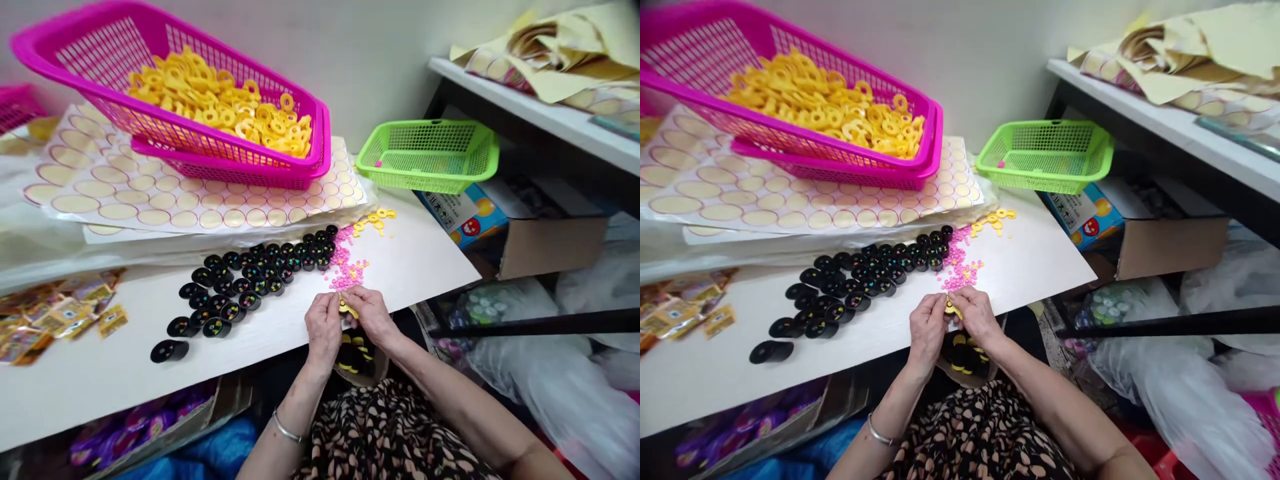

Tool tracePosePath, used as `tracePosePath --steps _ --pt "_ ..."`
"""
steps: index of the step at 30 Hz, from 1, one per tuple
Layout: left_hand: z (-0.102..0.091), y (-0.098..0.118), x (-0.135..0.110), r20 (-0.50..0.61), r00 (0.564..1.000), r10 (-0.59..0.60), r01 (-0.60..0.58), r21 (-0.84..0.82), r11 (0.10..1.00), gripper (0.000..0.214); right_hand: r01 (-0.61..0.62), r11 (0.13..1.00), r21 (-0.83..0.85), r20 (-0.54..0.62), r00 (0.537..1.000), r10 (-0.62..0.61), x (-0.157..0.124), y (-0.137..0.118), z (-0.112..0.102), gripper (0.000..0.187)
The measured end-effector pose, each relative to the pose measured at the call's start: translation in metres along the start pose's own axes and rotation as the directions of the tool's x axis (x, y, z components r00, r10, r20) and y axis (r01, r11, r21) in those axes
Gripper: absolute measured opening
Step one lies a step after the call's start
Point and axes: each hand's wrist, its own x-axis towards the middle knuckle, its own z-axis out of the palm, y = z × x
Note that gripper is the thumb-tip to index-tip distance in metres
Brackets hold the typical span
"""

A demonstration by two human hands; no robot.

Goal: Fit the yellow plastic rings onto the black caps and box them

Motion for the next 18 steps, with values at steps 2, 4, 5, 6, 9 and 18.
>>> tracePosePath --steps 2,4,5,6,9,18 --pt "-0.001 0.005 0.001 0.021 0.998 -0.062 0.063 -0.056 0.996 0.027 -0.005 1.000 0.029 0.019 1.000 0.005 0.000 0.000 0.000 0.029" --pt "-0.003 0.010 0.002 0.049 0.991 -0.127 0.131 -0.084 0.988 0.029 -0.009 0.999 0.031 0.033 0.999 0.008 0.001 -0.002 -0.001 0.032" --pt "-0.004 0.013 0.002 0.060 0.987 -0.151 0.155 -0.083 0.984 0.030 -0.017 0.999 0.028 0.039 0.999 0.016 0.001 -0.003 -0.002 0.034" --pt "-0.004 0.015 0.003 0.070 0.984 -0.163 0.168 -0.069 0.983 0.032 -0.031 0.999 0.029 0.048 0.998 0.029 0.001 -0.004 -0.004 0.036" --pt "-0.006 0.018 0.008 0.083 0.989 -0.126 0.124 0.034 0.992 0.036 -0.067 0.997 0.034 0.128 0.990 0.063 0.001 -0.010 -0.009 0.037" --pt "-0.009 0.014 0.018 0.139 0.986 -0.089 0.065 0.166 0.984 0.033 -0.120 0.992 -0.048 0.214 0.969 0.128 0.004 -0.022 -0.016 0.030"
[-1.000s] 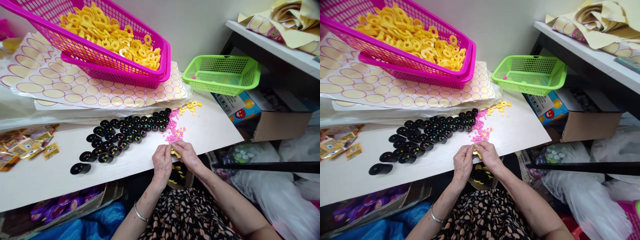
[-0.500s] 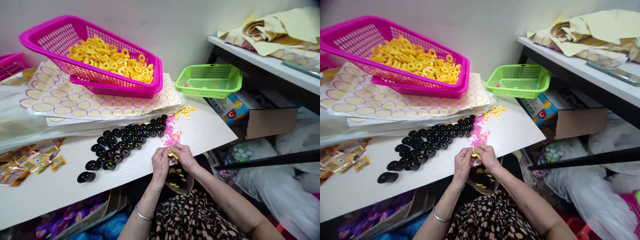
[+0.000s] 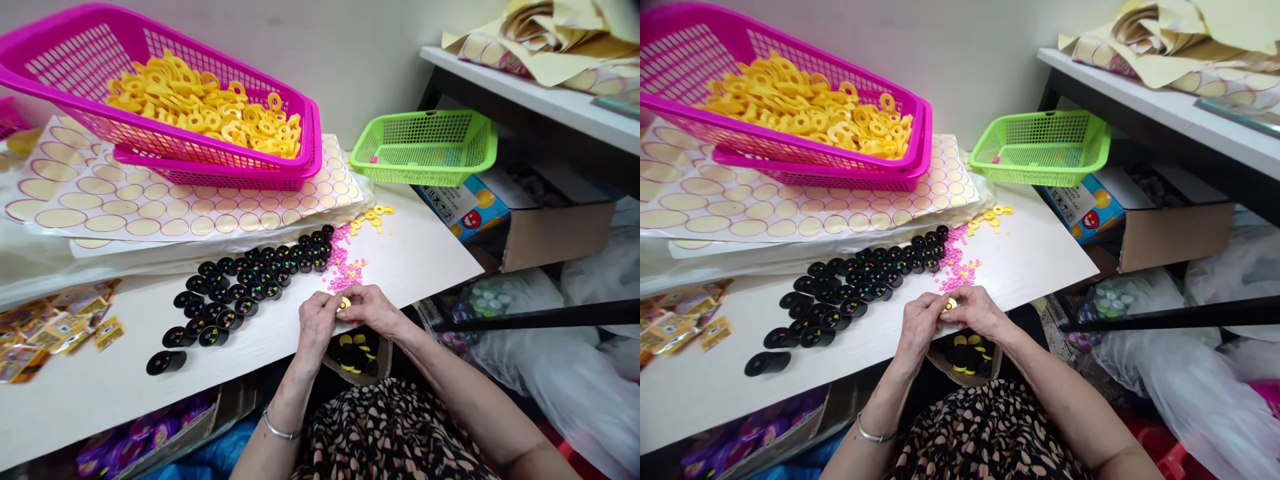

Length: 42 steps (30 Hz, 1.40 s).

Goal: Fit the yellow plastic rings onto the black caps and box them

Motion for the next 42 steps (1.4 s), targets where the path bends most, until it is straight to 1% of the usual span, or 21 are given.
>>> tracePosePath --steps 2,4,6,8,11,12,13,16,17,18,20,21,23,25,29,31,33,36,37,39,42 --pt "0.000 0.001 0.001 -0.018 1.000 0.009 -0.008 0.005 1.000 0.032 -0.060 0.998 0.005 -0.026 0.998 0.060 0.002 -0.002 0.001 0.029" --pt "0.000 0.002 0.004 -0.029 0.999 0.036 -0.036 0.019 0.999 0.032 -0.082 0.997 0.004 -0.047 0.996 0.082 0.003 -0.003 0.003 0.028" --pt "0.000 0.002 0.006 -0.013 0.999 0.043 -0.042 0.021 0.999 0.030 -0.056 0.998 -0.010 -0.039 0.998 0.056 0.003 -0.003 0.003 0.026" --pt "-0.001 0.001 0.007 0.008 1.000 0.029 -0.029 0.013 0.999 0.029 -0.017 1.000 -0.002 0.005 1.000 0.017 0.002 -0.001 0.001 0.027" --pt "0.000 0.000 0.004 0.011 1.000 0.028 -0.028 0.007 1.000 0.032 0.029 0.998 0.059 0.081 0.996 -0.034 -0.003 0.004 -0.003 0.032" --pt "-0.001 0.001 0.002 0.004 0.999 0.033 -0.033 0.005 0.999 0.032 0.044 0.995 0.089 0.076 0.996 -0.051 -0.005 0.006 -0.005 0.033" --pt "-0.001 0.001 0.000 0.000 0.999 0.040 -0.040 0.002 0.999 0.033 0.069 0.991 0.119 0.039 0.996 -0.074 -0.007 0.008 -0.007 0.033" --pt "-0.007 0.002 -0.008 -0.040 0.996 0.077 -0.077 -0.010 0.997 0.034 0.154 0.977 0.150 -0.166 0.978 -0.128 -0.015 0.016 -0.013 0.030" --pt "-0.010 0.002 -0.010 -0.066 0.993 0.099 -0.100 -0.020 0.995 0.032 0.170 0.976 0.139 -0.212 0.967 -0.139 -0.018 0.019 -0.015 0.029" --pt "-0.013 0.001 -0.011 -0.086 0.988 0.127 -0.130 -0.030 0.991 0.027 0.177 0.976 0.127 -0.222 0.964 -0.146 -0.020 0.021 -0.017 0.029" --pt "-0.018 -0.002 -0.013 -0.087 0.976 0.201 -0.205 -0.040 0.978 0.017 0.161 0.982 0.098 -0.142 0.979 -0.147 -0.024 0.025 -0.020 0.033" --pt "-0.020 -0.004 -0.014 -0.054 0.968 0.245 -0.246 -0.027 0.969 0.021 0.153 0.985 0.079 -0.087 0.985 -0.146 -0.025 0.026 -0.021 0.036" --pt "-0.020 -0.009 -0.014 0.050 0.948 0.314 -0.317 0.046 0.947 0.041 0.141 0.989 0.038 0.002 0.990 -0.141 -0.026 0.026 -0.023 0.039" --pt "-0.016 -0.012 -0.015 0.112 0.933 0.341 -0.355 0.147 0.923 0.051 0.149 0.989 0.002 0.045 0.988 -0.149 -0.025 0.024 -0.023 0.034" --pt "-0.010 -0.012 -0.016 0.089 0.920 0.383 -0.393 0.238 0.888 0.027 0.255 0.962 -0.103 0.100 0.964 -0.245 -0.022 0.015 -0.024 0.021" --pt "-0.010 -0.009 -0.018 0.118 0.887 0.446 -0.462 0.247 0.852 0.019 0.317 0.936 -0.155 0.137 0.945 -0.298 -0.022 0.010 -0.026 0.020" --pt "-0.011 -0.006 -0.022 0.178 0.827 0.532 -0.562 0.259 0.786 0.015 0.320 0.933 -0.167 0.170 0.941 -0.292 -0.023 0.005 -0.028 0.027" --pt "-0.011 -0.005 -0.030 0.273 0.712 0.647 -0.702 0.288 0.651 0.016 0.184 0.967 -0.174 0.209 0.967 -0.146 -0.026 -0.003 -0.028 0.062" --pt "-0.011 -0.005 -0.032 0.287 0.682 0.673 -0.731 0.302 0.612 0.017 0.132 0.973 -0.188 0.232 0.969 -0.086 -0.027 -0.005 -0.027 0.071" --pt "-0.009 -0.004 -0.037 0.285 0.648 0.707 -0.759 0.329 0.563 0.019 0.051 0.977 -0.207 0.287 0.958 0.011 -0.030 -0.009 -0.023 0.071" --pt "-0.006 -0.003 -0.043 0.284 0.629 0.724 -0.772 0.341 0.537 0.018 -0.023 0.981 -0.193 0.318 0.944 0.085 -0.034 -0.012 -0.018 0.057"
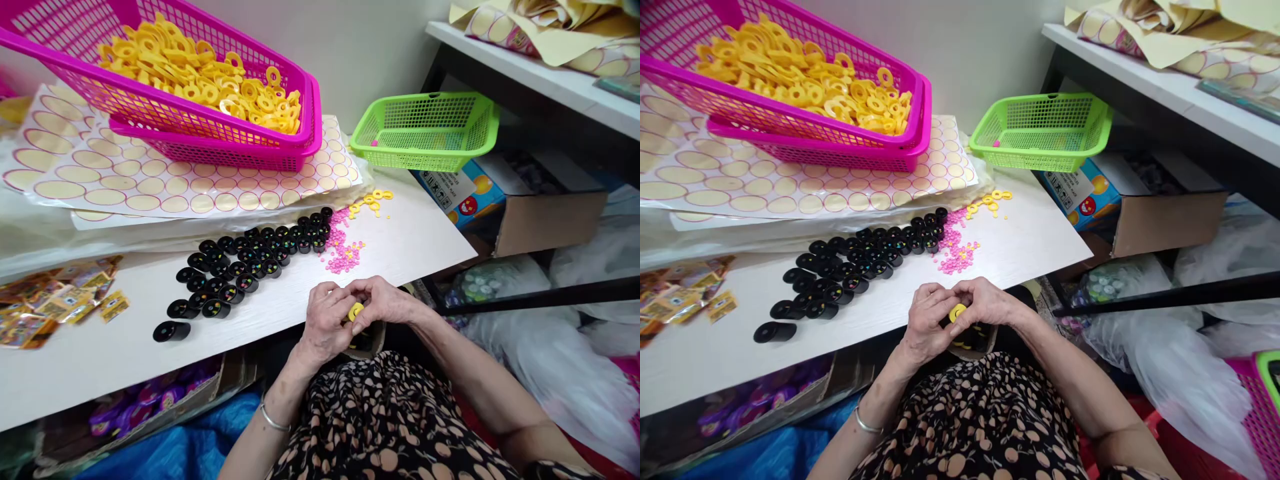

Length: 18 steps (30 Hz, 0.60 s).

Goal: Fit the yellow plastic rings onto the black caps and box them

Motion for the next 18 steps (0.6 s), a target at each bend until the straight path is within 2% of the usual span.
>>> tracePosePath --steps 5,12,15,18 --pt "0.000 0.005 -0.003 -0.007 1.000 0.010 -0.010 -0.009 1.000 0.014 -0.006 0.999 0.047 -0.062 0.998 0.009 -0.005 0.008 0.009 0.055" --pt "0.007 0.001 -0.009 -0.013 0.999 -0.037 0.035 -0.154 0.987 0.016 0.142 0.975 0.170 -0.179 0.978 -0.111 -0.005 0.031 0.021 0.046" --pt "0.005 0.006 -0.010 0.047 0.998 -0.035 0.044 -0.190 0.981 0.016 0.112 0.975 0.194 -0.131 0.988 -0.087 -0.011 0.036 0.020 0.050" --pt "-0.004 0.009 -0.010 0.187 0.980 0.069 -0.025 -0.225 0.974 0.027 0.031 0.996 0.079 -0.040 0.999 -0.028 -0.021 0.037 0.015 0.053"
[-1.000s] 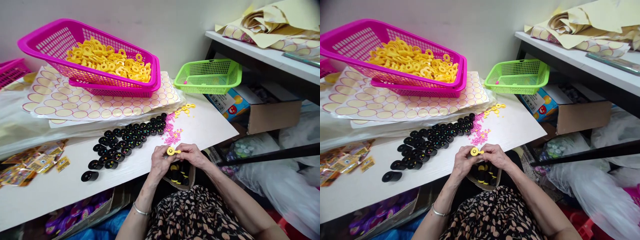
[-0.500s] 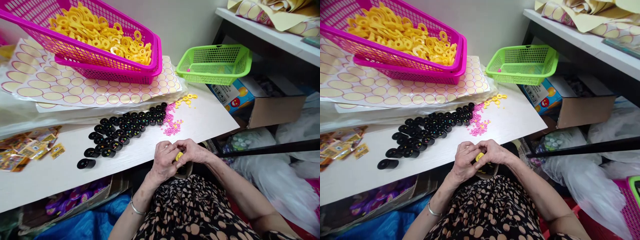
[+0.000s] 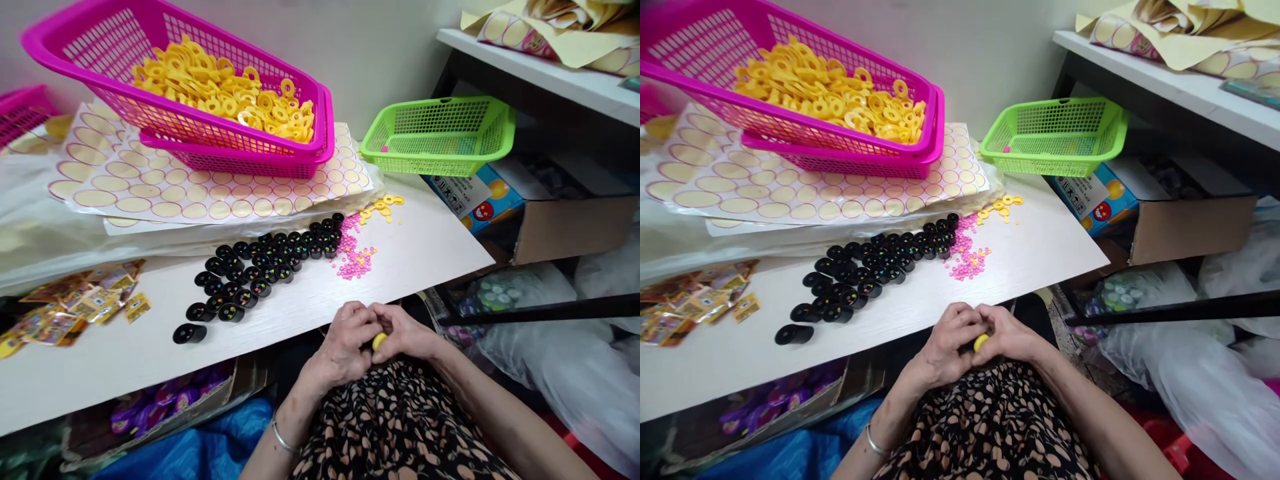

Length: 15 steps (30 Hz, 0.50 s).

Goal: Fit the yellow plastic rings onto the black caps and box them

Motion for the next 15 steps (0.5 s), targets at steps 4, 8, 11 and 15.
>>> tracePosePath --steps 4,8,11,15 --pt "-0.021 -0.015 -0.008 -0.307 0.949 -0.066 0.119 0.158 0.980 0.035 -0.076 0.862 -0.501 -0.101 0.994 0.029 -0.008 0.007 -0.005 0.046" --pt "-0.045 -0.045 -0.013 -0.800 0.567 -0.195 0.642 0.281 0.714 0.017 -0.159 0.382 -0.910 -0.205 0.975 -0.083 0.007 0.026 0.000 0.027" --pt "-0.055 -0.061 -0.013 -0.837 0.491 -0.241 0.774 0.293 0.561 0.029 -0.191 0.201 -0.961 -0.208 0.976 -0.068 0.020 0.037 0.003 0.023" --pt "-0.058 -0.071 -0.009 -0.804 0.541 -0.249 0.797 0.395 0.458 0.035 -0.102 0.248 -0.963 -0.110 0.994 -0.018 0.017 0.026 -0.005 0.023"
